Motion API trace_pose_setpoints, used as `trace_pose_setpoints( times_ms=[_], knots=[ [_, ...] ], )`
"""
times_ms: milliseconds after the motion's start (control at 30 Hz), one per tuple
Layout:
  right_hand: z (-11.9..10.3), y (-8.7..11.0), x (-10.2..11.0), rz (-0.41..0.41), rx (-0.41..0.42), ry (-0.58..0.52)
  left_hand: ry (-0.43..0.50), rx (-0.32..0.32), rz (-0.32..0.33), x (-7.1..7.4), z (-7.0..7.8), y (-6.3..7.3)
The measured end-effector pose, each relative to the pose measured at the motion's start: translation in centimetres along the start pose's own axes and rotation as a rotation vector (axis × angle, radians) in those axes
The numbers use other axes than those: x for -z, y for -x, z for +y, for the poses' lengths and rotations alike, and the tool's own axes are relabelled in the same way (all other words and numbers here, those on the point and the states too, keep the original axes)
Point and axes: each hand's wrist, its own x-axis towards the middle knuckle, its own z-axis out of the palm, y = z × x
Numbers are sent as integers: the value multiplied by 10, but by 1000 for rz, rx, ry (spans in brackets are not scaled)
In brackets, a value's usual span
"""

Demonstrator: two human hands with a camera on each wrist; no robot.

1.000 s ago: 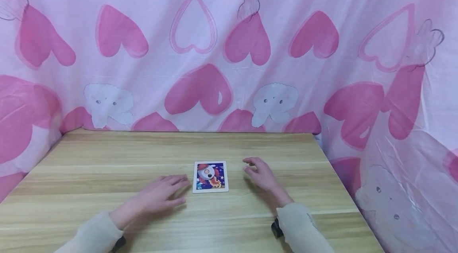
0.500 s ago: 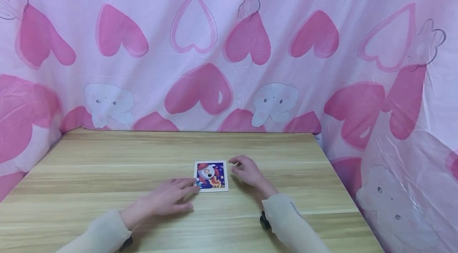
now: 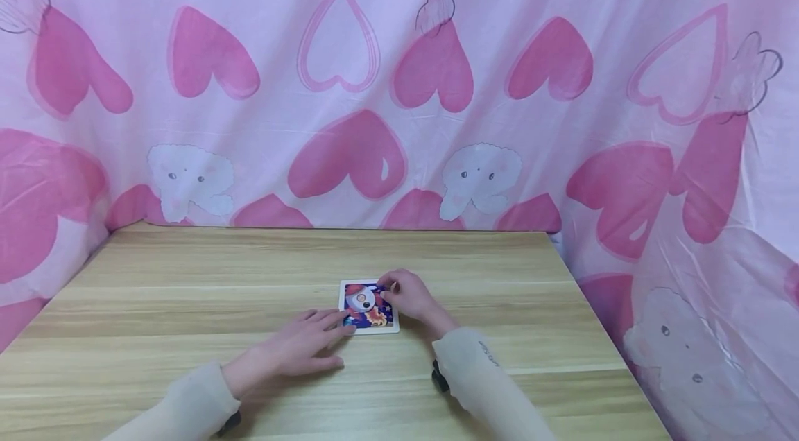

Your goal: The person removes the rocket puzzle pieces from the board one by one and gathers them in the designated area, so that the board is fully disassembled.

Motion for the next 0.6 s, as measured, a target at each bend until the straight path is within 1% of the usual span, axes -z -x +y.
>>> trace_pose_setpoints(
  times_ms=[167, 367, 467, 600],
  knots=[
    [-6, -7, -4, -21, 4, 6, -21, -2, -4, 0, 0, 0],
    [-13, -17, -9, -48, 29, 29, -7, 7, -25, 2, 1, -1],
    [-15, -23, -12, -79, 20, 46, -7, 10, -28, 3, 1, -1],
    [-18, -30, -14, -130, -12, 75, -14, 5, -19, 3, 1, -2]
  ],
)
